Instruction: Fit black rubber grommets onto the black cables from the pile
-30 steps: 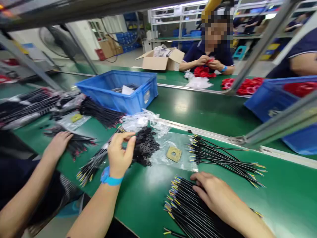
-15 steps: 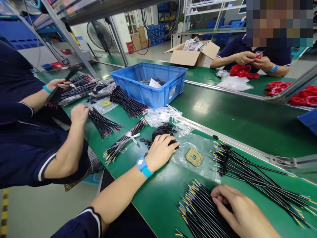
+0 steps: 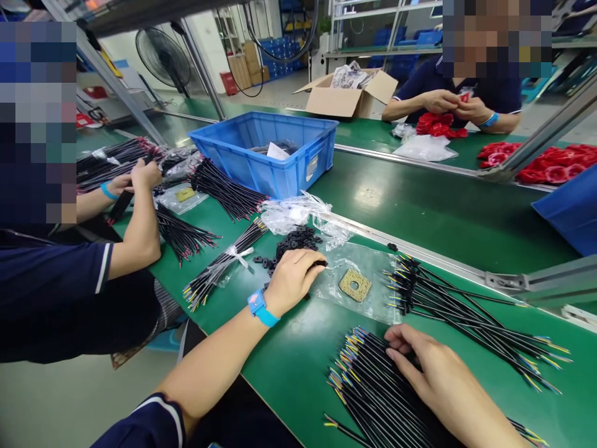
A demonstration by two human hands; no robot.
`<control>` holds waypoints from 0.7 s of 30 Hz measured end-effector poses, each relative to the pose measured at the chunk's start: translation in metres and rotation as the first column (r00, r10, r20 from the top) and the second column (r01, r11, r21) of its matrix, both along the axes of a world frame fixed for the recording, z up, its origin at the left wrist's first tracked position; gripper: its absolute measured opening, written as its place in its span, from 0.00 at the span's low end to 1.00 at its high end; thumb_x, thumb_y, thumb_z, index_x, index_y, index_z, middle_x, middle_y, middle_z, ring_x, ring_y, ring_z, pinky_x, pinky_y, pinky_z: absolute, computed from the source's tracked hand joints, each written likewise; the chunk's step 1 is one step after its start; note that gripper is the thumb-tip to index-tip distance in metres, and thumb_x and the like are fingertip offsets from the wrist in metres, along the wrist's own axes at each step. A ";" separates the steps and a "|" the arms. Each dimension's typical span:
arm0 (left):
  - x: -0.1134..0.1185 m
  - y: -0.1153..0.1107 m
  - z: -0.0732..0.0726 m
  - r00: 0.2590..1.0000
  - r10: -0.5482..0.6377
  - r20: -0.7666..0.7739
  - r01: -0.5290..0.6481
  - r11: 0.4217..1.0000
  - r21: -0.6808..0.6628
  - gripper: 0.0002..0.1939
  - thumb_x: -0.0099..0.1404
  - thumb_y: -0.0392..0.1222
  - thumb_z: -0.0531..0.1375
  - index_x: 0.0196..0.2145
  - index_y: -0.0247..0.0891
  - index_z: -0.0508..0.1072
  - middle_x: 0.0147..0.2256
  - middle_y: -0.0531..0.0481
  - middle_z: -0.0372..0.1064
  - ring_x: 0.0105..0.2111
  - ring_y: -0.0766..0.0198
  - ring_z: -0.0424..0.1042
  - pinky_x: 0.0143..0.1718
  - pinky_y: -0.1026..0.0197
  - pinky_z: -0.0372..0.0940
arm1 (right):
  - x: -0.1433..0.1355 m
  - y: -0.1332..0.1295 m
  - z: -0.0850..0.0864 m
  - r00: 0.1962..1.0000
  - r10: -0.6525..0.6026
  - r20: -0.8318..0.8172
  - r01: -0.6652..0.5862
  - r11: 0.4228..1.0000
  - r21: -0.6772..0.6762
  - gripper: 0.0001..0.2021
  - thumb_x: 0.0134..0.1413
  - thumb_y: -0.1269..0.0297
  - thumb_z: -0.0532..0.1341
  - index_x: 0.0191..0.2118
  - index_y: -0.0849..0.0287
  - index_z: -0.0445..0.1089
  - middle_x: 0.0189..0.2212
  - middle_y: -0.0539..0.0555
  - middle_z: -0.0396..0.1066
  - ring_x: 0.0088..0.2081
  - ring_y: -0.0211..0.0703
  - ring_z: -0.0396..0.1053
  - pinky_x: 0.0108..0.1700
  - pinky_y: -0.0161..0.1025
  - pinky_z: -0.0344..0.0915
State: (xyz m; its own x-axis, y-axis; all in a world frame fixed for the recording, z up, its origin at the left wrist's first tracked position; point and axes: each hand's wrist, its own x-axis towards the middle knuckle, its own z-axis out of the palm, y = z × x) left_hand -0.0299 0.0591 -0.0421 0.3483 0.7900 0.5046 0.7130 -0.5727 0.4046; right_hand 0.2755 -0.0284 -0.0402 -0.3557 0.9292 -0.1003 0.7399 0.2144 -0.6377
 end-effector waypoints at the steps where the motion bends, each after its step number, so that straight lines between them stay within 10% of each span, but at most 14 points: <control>1: 0.000 -0.001 0.001 0.998 -0.015 0.057 0.013 0.999 0.036 0.10 0.78 0.42 0.57 0.50 0.38 0.75 0.43 0.47 0.79 0.44 0.58 0.77 0.46 0.54 0.71 | 0.001 0.000 -0.002 1.000 -0.014 -0.001 0.014 1.000 0.000 0.16 0.64 0.48 0.58 0.45 0.52 0.77 0.33 0.52 0.79 0.32 0.45 0.78 0.34 0.38 0.74; 9: -0.001 -0.007 0.013 0.921 -0.105 0.376 0.087 0.994 0.065 0.11 0.76 0.36 0.58 0.52 0.42 0.77 0.44 0.48 0.76 0.44 0.65 0.77 0.47 0.60 0.76 | 0.004 0.001 0.001 0.998 0.058 0.014 -0.058 0.998 0.025 0.18 0.67 0.46 0.57 0.36 0.52 0.77 0.32 0.53 0.79 0.30 0.45 0.78 0.31 0.37 0.74; 21: 0.001 -0.010 0.011 0.892 -0.132 0.432 0.152 0.988 -0.012 0.17 0.73 0.48 0.63 0.56 0.41 0.77 0.44 0.47 0.78 0.41 0.64 0.79 0.47 0.57 0.78 | 0.008 -0.003 0.000 0.989 0.101 0.110 -0.124 0.964 0.234 0.21 0.72 0.44 0.53 0.38 0.49 0.78 0.34 0.49 0.81 0.30 0.43 0.80 0.29 0.35 0.76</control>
